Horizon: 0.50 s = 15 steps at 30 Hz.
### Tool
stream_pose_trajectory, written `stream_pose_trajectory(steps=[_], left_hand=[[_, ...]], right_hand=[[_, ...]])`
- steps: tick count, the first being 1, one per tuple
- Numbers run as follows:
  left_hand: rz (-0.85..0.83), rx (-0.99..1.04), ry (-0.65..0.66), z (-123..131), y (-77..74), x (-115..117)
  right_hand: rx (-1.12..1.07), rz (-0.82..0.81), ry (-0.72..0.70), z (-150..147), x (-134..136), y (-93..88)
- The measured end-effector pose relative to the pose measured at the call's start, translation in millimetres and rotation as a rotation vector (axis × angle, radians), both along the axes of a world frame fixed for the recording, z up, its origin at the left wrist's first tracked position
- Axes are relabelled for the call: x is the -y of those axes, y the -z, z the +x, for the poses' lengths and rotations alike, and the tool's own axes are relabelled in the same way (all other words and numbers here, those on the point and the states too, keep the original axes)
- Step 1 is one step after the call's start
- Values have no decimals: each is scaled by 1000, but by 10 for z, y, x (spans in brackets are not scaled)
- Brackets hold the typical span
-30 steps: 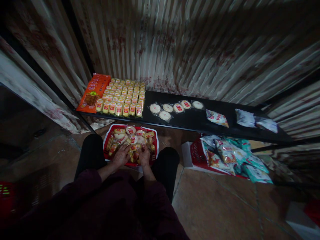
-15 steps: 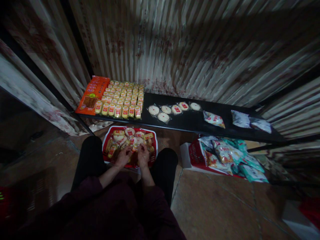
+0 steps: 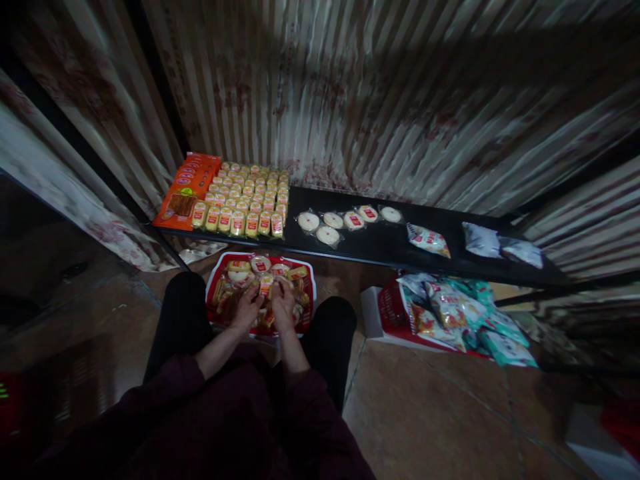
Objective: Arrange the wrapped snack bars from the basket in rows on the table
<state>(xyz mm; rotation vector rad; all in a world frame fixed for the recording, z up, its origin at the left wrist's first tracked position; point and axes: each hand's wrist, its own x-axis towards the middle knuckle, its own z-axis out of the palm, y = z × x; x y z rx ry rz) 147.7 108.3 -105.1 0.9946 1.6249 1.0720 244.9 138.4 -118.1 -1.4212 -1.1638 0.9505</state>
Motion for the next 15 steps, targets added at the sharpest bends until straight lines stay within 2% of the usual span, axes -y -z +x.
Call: stream_pose_trajectory(steps=[4, 8, 15], left_hand=[[47, 90, -29, -17, -153, -29], [40, 160, -34, -10, -284, -44], [97, 209, -96, 42, -394, -41]], right_hand=[[-5, -13, -84, -8, 112, -70], [-63, -28, -92, -18, 164, -132], [-250, -55, -92, -56, 188, -316]])
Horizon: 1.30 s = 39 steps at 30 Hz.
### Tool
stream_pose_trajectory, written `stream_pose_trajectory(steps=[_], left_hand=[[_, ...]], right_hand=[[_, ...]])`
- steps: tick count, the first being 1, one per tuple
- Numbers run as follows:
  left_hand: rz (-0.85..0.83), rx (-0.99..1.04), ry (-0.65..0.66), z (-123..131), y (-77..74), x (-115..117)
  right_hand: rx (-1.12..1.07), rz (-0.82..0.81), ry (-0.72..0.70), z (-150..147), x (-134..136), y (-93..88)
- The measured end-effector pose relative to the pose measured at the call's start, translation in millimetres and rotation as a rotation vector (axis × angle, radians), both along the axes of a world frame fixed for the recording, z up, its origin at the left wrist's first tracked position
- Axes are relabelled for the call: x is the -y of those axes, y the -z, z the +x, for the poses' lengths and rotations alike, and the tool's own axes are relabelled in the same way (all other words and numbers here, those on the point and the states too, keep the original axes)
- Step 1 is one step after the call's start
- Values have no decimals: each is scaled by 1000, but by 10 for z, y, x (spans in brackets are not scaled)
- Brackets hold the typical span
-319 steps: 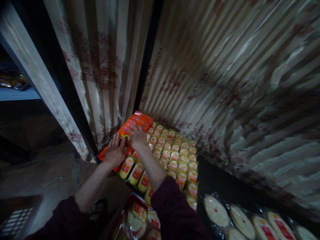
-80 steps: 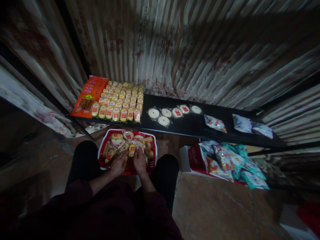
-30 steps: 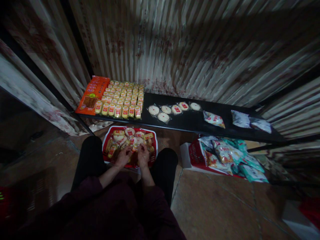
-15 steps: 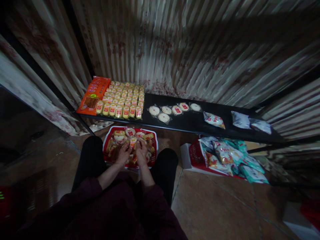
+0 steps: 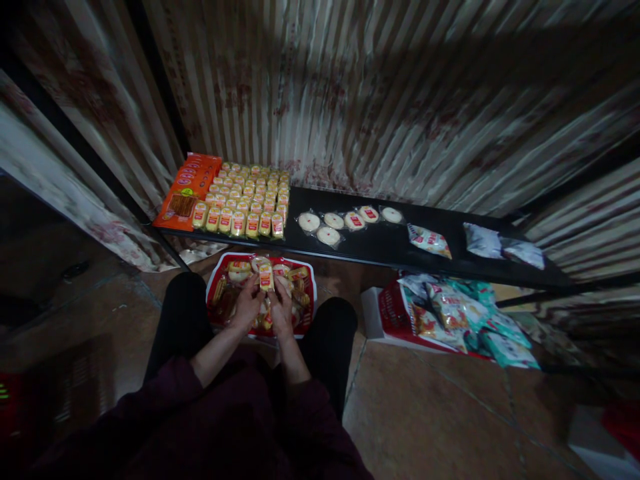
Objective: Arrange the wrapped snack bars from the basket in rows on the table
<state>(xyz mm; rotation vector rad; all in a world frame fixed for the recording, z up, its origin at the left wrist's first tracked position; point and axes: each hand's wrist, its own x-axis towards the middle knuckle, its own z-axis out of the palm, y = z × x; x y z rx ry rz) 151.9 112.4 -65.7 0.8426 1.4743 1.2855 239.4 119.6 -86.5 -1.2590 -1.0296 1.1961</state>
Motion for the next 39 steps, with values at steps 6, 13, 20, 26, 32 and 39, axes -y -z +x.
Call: stream_pose_trajectory(steps=[6, 13, 20, 26, 32, 39], left_hand=[[77, -3, -84, 23, 11, 9], [100, -49, -116, 53, -32, 25], [61, 153, -68, 71, -65, 36], [-18, 151, -77, 91, -53, 26], [-2, 105, -41, 60, -76, 48], [-61, 183, -86, 63, -95, 79]], right_hand=[[-34, -21, 27, -10, 35, -58], [-99, 55, 32, 19, 27, -58], [67, 145, 69, 31, 68, -130], [280, 287, 32, 16, 84, -239], [318, 307, 34, -24, 104, -264], [284, 273, 35, -26, 109, -232]])
